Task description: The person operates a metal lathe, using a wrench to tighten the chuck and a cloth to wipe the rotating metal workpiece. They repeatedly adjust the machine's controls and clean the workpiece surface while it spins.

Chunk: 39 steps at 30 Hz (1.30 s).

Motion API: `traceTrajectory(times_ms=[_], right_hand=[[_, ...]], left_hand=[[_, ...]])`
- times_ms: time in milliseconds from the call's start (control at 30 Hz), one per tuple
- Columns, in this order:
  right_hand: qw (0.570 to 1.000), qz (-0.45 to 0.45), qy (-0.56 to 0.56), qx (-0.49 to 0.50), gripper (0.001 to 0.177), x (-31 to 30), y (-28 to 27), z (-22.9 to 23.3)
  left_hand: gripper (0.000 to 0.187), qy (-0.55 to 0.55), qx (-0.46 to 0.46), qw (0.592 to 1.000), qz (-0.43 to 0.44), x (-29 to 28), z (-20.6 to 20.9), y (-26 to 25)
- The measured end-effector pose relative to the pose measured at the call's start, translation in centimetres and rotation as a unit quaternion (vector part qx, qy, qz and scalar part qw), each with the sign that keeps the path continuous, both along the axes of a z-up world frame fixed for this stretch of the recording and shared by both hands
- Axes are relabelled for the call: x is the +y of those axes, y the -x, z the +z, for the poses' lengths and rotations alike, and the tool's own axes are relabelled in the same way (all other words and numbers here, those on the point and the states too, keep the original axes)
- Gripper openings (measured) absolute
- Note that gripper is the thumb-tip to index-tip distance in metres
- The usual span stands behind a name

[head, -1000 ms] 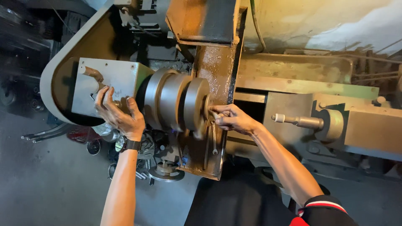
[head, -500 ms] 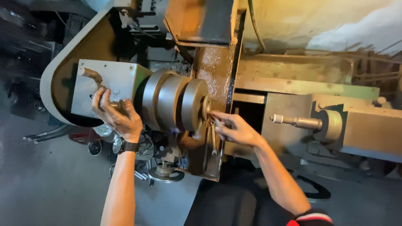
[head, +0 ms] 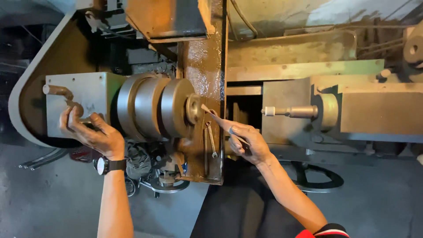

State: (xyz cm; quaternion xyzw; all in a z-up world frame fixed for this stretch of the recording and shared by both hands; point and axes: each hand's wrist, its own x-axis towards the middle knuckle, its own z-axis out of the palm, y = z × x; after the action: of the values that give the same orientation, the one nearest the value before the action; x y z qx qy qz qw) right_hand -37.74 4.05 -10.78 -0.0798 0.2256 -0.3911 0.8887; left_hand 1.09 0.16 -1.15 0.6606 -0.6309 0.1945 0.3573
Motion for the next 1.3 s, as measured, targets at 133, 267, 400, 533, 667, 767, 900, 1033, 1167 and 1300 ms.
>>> traceTrajectory(times_ms=[133, 267, 400, 533, 667, 767, 900, 1033, 1167, 1300], right_hand=[[0.999, 0.006, 0.010, -0.036, 0.055, 0.2, -0.4, -0.4], [0.998, 0.010, -0.005, -0.066, 0.054, 0.4, -0.6, -0.4], [0.997, 0.012, -0.012, -0.082, 0.047, 0.4, -0.7, -1.3], [0.997, 0.012, -0.017, -0.077, 0.039, 0.2, -0.7, -2.1], [1.000, 0.015, 0.007, -0.006, 0.034, -0.4, -1.0, -2.9], [0.995, 0.009, 0.054, 0.089, 0.033, -1.1, -1.6, -3.3], [0.969, 0.010, 0.145, 0.199, 0.031, -1.8, -2.2, -3.7], [0.939, 0.024, 0.217, 0.267, 0.030, -2.5, -2.5, -2.9], [0.882, 0.037, 0.293, 0.367, 0.026, -3.4, -2.9, -1.4], [0.817, 0.004, 0.379, 0.434, 0.024, -4.9, -3.7, -0.2]], left_hand=[[0.032, -0.010, 0.016, 1.000, -0.005, -0.1, 0.4, 0.5], [0.035, -0.011, -0.008, 1.000, 0.000, 0.0, 0.0, -0.1], [0.037, -0.013, -0.026, 1.000, 0.010, 0.0, -0.7, -1.1], [0.038, -0.016, -0.035, 0.999, 0.033, 0.0, -0.5, -0.8], [0.039, -0.026, -0.023, 0.999, 0.019, 0.1, -0.3, -0.5], [0.039, -0.029, -0.032, 0.999, 0.032, 0.0, -0.2, -0.4], [0.042, -0.029, -0.027, 0.999, 0.028, -0.1, 0.6, 0.8], [0.043, -0.023, -0.021, 0.999, 0.027, -0.2, 0.3, 0.4], [0.044, -0.027, -0.011, 0.999, 0.017, -0.2, -0.1, -0.1], [0.042, -0.027, -0.014, 0.999, 0.038, -0.2, 0.0, 0.1]])
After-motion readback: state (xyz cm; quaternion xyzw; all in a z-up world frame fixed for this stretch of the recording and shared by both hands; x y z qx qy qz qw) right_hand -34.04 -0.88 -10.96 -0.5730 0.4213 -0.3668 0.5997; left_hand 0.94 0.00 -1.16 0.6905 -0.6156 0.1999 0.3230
